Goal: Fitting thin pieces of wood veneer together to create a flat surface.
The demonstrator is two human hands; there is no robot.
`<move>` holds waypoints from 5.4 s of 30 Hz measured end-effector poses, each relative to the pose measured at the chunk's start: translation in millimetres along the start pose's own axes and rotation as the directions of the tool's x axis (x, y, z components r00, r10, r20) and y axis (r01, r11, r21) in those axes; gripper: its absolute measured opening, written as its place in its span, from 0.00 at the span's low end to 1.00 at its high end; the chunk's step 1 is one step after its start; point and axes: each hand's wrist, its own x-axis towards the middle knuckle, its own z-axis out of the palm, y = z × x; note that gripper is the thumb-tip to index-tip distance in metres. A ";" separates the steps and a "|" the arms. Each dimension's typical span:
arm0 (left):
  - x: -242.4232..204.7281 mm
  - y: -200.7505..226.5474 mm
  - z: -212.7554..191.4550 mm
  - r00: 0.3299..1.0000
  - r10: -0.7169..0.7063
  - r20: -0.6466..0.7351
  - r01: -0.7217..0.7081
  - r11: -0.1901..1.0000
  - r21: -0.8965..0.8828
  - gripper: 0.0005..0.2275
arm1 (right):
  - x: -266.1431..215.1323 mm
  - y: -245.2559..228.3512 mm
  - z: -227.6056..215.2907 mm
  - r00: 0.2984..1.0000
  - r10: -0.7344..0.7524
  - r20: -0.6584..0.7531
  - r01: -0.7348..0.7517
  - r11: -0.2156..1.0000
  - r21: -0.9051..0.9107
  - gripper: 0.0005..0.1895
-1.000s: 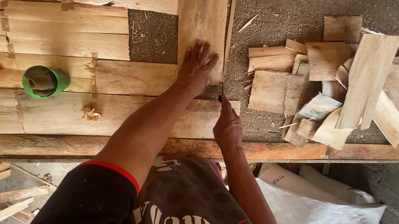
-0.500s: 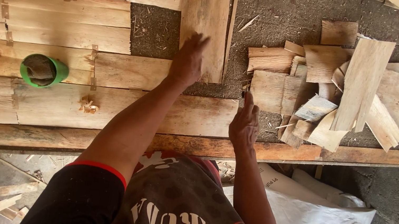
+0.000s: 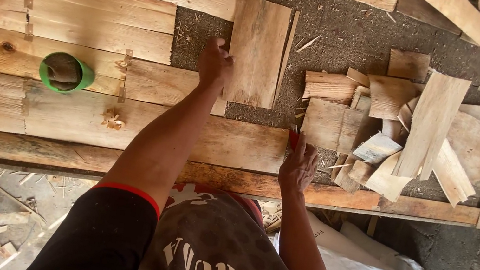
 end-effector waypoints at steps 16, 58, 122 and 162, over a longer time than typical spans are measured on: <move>-19.9 -17.9 -18.1 0.963 -0.042 0.268 0.156 0.895 -0.419 0.06 | 43.2 -24.1 -15.6 0.950 -0.108 -0.293 0.139 0.987 0.084 0.23; -88.7 -99.1 -32.4 0.939 -0.235 0.249 0.311 0.280 -0.908 0.17 | -170.9 236.5 85.2 0.093 0.963 0.254 -0.502 -0.175 0.847 0.07; -155.3 -147.8 -79.6 0.828 0.207 0.520 0.502 0.138 -0.854 0.11 | 41.0 -72.2 -60.6 0.971 -0.138 0.197 -0.216 -0.142 0.966 0.13; 16.3 -100.3 -160.8 0.740 0.672 -0.025 -0.615 0.691 0.380 0.19 | 173.3 -156.5 -18.4 0.896 0.240 0.373 -0.420 0.189 0.888 0.09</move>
